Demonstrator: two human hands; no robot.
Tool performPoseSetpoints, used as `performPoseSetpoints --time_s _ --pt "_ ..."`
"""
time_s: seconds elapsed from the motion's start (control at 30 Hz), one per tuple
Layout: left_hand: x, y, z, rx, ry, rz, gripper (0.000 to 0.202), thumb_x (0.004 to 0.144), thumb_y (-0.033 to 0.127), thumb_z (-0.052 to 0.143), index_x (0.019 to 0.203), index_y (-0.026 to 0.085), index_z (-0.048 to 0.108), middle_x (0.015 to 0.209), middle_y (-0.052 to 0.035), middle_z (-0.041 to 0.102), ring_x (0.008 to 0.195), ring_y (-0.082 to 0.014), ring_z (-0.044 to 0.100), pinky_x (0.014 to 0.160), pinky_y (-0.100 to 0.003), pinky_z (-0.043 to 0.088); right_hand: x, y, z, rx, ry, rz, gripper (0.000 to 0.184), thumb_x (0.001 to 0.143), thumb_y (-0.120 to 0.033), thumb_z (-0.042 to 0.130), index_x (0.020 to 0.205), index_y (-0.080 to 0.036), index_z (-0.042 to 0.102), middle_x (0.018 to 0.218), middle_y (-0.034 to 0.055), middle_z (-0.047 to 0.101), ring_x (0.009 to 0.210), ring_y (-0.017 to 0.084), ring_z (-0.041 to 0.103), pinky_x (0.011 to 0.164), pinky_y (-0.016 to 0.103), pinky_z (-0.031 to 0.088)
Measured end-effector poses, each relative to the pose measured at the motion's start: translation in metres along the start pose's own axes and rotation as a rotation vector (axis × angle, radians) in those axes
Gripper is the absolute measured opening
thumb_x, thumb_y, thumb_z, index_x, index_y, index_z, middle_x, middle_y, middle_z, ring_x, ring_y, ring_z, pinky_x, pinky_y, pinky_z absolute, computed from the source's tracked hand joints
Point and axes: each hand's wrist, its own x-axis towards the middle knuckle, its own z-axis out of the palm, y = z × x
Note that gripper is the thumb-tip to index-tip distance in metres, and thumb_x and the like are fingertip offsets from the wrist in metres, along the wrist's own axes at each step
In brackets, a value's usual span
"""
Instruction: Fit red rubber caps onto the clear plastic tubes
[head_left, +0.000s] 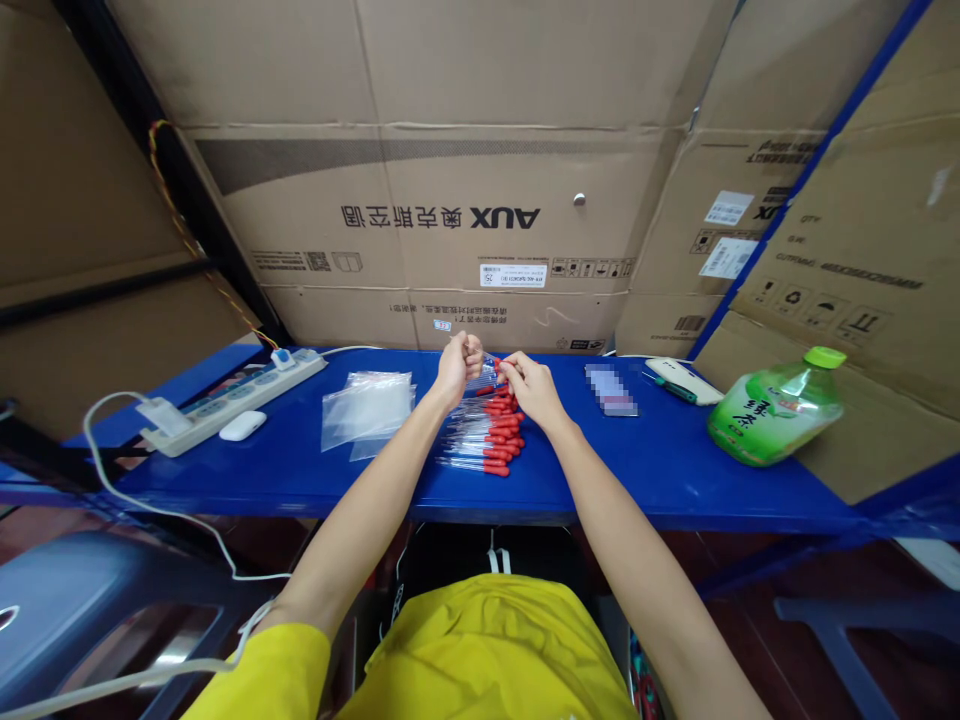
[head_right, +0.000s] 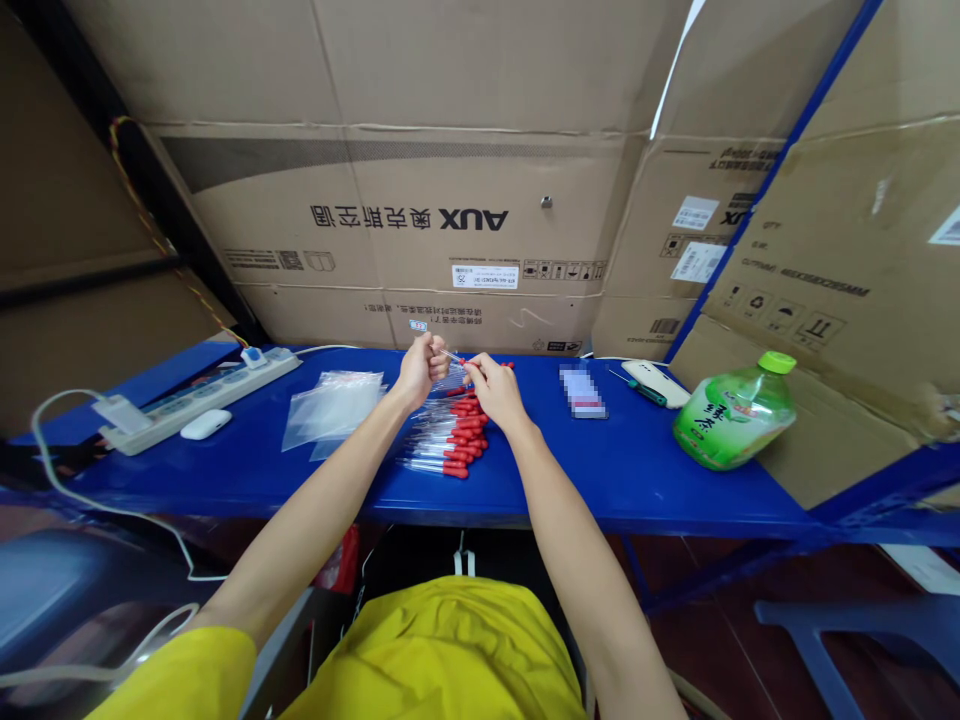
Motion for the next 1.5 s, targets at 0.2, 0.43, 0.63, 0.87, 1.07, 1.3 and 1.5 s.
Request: performPoseSetpoints --time_s 0.2,0.43,0.63,0.87,1.07,1.3,1.5 --pt "0.001 -0.005 0.000 0.055 0.002 0.019 0.035 0.104 0.034 0.040 0.072 0.019 0.039 0.056 0.0084 0.023 0.041 -0.0055 0.019 0.042 -0.014 0.017 -0.002 0.000 0.000 -0.019 0.006 -0.033 0.033 0.103 -0.049 0.045 0.089 -0.023 0.060 0.079 0.0024 0.075 0.061 0.016 0.063 0.064 0.026 0.046" --pt "0.001 -0.007 0.000 -0.015 -0.071 0.009 0.034 0.104 0.031 0.037 0.073 0.019 0.038 0.057 0.0086 0.022 0.041 -0.0058 0.019 0.041 -0.015 0.018 -0.003 -0.003 -0.001 -0.002 0.059 -0.070 0.032 0.103 -0.047 0.046 0.089 -0.023 0.059 0.076 0.0018 0.073 0.056 0.015 0.059 0.059 0.026 0.041" --pt "0.000 -0.007 0.002 -0.066 -0.074 -0.015 0.034 0.104 0.030 0.038 0.072 0.019 0.036 0.056 0.0084 0.023 0.041 -0.0059 0.019 0.041 -0.015 0.017 -0.003 -0.003 -0.002 0.024 0.056 -0.072 0.030 0.103 -0.046 0.047 0.089 -0.023 0.059 0.076 0.0018 0.073 0.060 0.016 0.061 0.061 0.027 0.043" --pt "0.000 -0.009 0.005 -0.163 -0.020 -0.015 0.037 0.106 0.035 0.037 0.072 0.019 0.036 0.056 0.0081 0.023 0.040 -0.0062 0.019 0.041 -0.016 0.015 0.000 0.005 0.000 0.022 0.034 -0.055 0.029 0.102 -0.047 0.047 0.100 -0.022 0.062 0.086 0.0049 0.075 0.074 0.020 0.069 0.072 0.029 0.050" --pt "-0.007 -0.004 0.003 -0.252 -0.107 -0.025 0.060 0.102 0.066 0.026 0.072 0.018 0.044 0.057 0.0048 0.031 0.042 -0.0077 0.029 0.041 -0.018 0.024 0.002 0.012 0.000 -0.004 0.050 -0.046 0.025 0.101 -0.044 0.049 0.106 -0.023 0.062 0.091 0.0048 0.077 0.082 0.022 0.073 0.077 0.031 0.051" --pt "-0.011 0.003 0.004 -0.261 -0.225 -0.138 0.063 0.100 0.071 0.025 0.083 0.018 0.054 0.058 0.0036 0.037 0.041 -0.0081 0.030 0.041 -0.019 0.026 0.001 0.008 -0.004 -0.054 0.081 -0.047 0.024 0.102 -0.043 0.047 0.105 -0.024 0.063 0.089 0.0041 0.077 0.078 0.022 0.072 0.073 0.030 0.049" --pt "-0.009 0.005 -0.001 -0.263 -0.253 -0.123 0.062 0.100 0.069 0.016 0.075 0.019 0.043 0.054 0.0043 0.033 0.040 -0.0080 0.024 0.039 -0.017 0.022 0.000 0.005 -0.003 -0.063 0.038 -0.042 0.025 0.102 -0.044 0.047 0.106 -0.025 0.062 0.090 0.0030 0.076 0.077 0.021 0.071 0.075 0.030 0.049"
